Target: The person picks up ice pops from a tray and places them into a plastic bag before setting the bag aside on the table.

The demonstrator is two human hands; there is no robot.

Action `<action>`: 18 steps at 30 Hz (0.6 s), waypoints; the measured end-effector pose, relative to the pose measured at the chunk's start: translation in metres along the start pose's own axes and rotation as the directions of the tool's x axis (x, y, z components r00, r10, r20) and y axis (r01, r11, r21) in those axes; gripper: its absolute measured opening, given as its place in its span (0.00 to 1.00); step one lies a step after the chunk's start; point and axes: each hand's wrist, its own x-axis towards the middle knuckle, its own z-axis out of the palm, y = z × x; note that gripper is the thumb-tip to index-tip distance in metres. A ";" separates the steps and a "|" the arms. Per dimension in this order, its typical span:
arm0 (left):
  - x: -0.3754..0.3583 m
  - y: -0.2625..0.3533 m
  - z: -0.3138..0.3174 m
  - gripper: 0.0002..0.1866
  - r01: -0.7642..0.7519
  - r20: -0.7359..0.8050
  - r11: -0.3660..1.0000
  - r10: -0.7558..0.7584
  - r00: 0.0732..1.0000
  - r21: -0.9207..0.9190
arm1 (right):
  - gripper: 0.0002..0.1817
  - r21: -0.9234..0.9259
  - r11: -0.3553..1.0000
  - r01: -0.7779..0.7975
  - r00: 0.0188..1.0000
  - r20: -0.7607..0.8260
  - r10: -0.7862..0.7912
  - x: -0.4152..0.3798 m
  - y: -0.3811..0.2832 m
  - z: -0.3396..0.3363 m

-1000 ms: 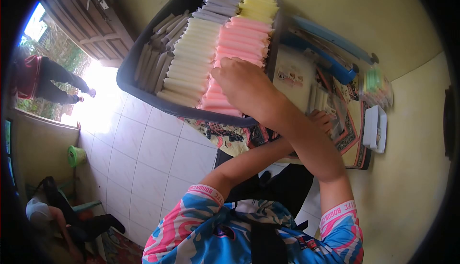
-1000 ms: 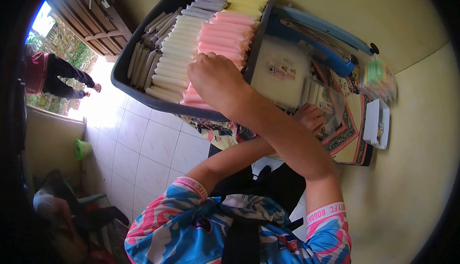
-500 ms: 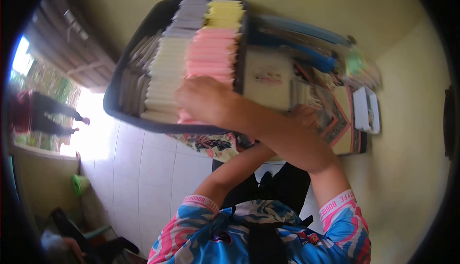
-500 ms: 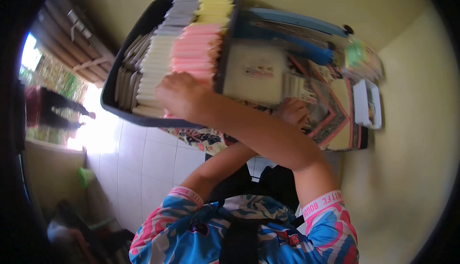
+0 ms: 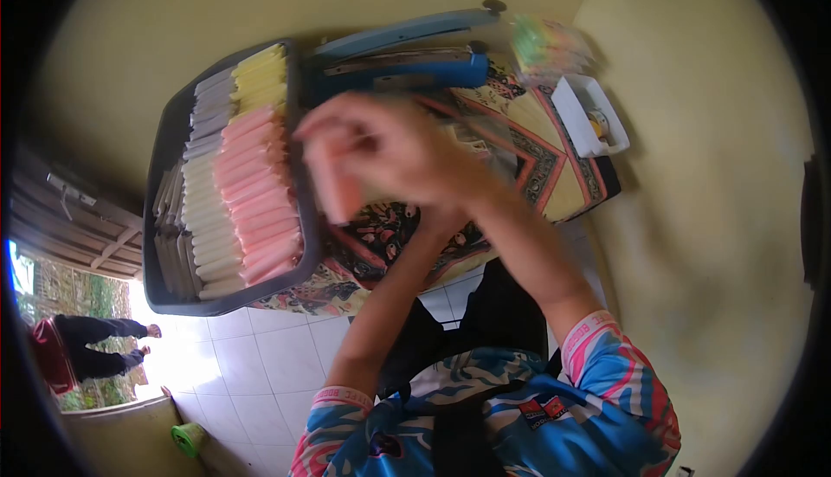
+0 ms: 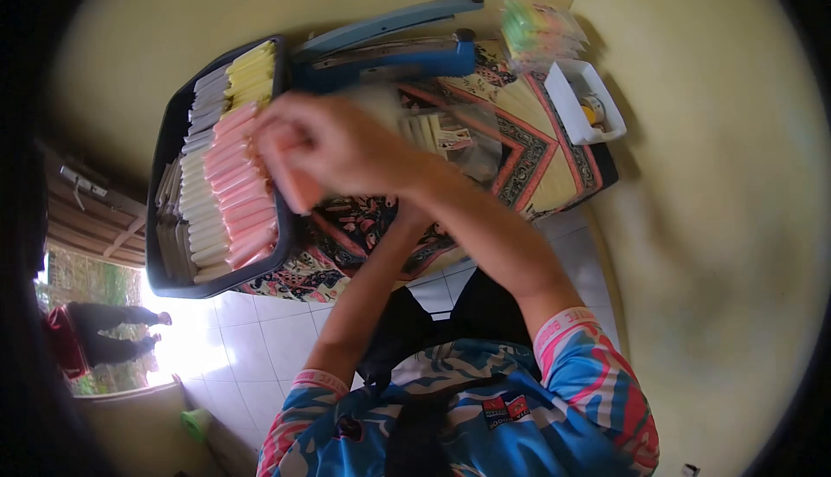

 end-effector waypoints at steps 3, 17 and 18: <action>0.002 0.005 0.001 0.07 0.051 -0.010 0.996 -0.050 0.999 0.071 | 0.20 0.010 0.992 -0.129 0.952 -0.280 0.126 -0.069 0.042 -0.074; 0.019 0.025 -0.011 0.06 -0.055 0.005 0.973 0.055 0.998 0.223 | 0.18 0.011 0.665 -0.747 0.589 -0.452 0.670 -0.204 0.159 -0.225; 0.019 0.025 -0.011 0.06 -0.051 0.010 0.973 0.050 0.999 0.223 | 0.17 0.014 0.629 -0.777 0.563 -0.431 0.705 -0.199 0.153 -0.227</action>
